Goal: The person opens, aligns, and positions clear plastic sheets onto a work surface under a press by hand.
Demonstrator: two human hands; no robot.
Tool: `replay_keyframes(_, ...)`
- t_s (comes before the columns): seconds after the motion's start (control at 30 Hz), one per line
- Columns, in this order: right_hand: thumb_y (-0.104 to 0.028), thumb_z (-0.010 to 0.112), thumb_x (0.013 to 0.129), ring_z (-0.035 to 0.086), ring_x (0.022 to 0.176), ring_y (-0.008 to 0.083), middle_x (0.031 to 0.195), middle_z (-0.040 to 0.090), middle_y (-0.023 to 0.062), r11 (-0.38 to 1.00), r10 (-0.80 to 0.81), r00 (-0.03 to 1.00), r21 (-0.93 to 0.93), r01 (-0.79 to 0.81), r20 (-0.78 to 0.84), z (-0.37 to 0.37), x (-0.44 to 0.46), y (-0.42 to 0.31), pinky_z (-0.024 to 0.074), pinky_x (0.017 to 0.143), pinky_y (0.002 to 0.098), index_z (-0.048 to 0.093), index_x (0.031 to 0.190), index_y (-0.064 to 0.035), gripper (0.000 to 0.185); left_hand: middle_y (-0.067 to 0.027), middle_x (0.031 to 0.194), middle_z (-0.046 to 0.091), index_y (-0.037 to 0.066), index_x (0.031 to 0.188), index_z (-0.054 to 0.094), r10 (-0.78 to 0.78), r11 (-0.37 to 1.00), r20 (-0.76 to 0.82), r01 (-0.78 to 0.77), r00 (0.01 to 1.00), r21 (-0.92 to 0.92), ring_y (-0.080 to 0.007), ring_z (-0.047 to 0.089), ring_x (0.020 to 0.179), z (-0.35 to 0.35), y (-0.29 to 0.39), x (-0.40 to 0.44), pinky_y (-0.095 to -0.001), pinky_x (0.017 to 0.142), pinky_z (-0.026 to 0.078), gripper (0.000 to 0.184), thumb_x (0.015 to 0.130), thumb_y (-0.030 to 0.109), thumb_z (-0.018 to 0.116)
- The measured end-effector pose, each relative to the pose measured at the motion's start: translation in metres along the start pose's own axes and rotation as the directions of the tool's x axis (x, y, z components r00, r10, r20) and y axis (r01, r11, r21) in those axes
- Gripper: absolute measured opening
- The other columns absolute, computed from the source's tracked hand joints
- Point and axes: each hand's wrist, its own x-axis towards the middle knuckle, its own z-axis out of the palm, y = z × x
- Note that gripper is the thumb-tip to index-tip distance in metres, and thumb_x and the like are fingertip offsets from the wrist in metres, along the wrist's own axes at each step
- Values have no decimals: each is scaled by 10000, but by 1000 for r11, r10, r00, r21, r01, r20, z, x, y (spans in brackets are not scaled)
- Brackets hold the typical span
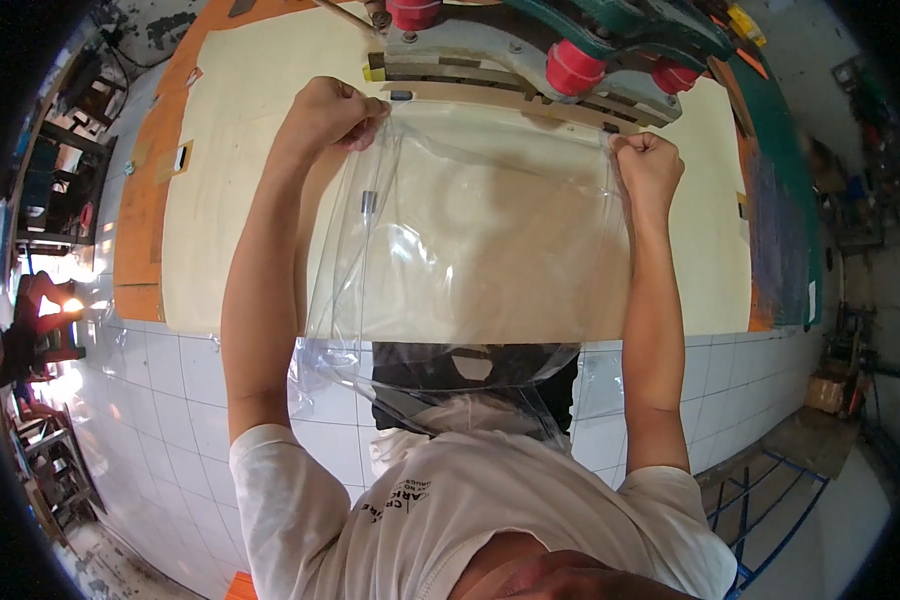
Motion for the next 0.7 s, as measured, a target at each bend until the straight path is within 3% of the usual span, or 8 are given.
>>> replay_keyframes(0.53,-182,748,705,684,671,286,707,708,132,999,-27,999,-19,27,-33,0,-2,-2,524,717,374,730,762,-34,160,-39,490,537,26,570,591,-34,996,-110,43,993,76,-104,470,424,7,0,0,-275,422,352,321,833,176,697)
replay_keyframes(0.6,-223,763,713,640,654,228,706,693,131,1000,-16,1000,-16,15,-22,0,-1,-1,498,696,340,733,809,16,259,-42,490,539,27,566,590,1,997,-118,8,993,76,-107,469,423,7,1,-1,-279,427,347,328,834,181,700)
replay_keyframes(0.7,-226,768,713,633,646,221,696,687,126,1000,-6,1000,-25,5,-8,-1,-2,-2,496,692,338,720,781,23,262,-43,488,537,32,564,588,7,999,-121,0,993,54,-108,467,424,8,2,-2,-275,435,348,332,839,180,699)
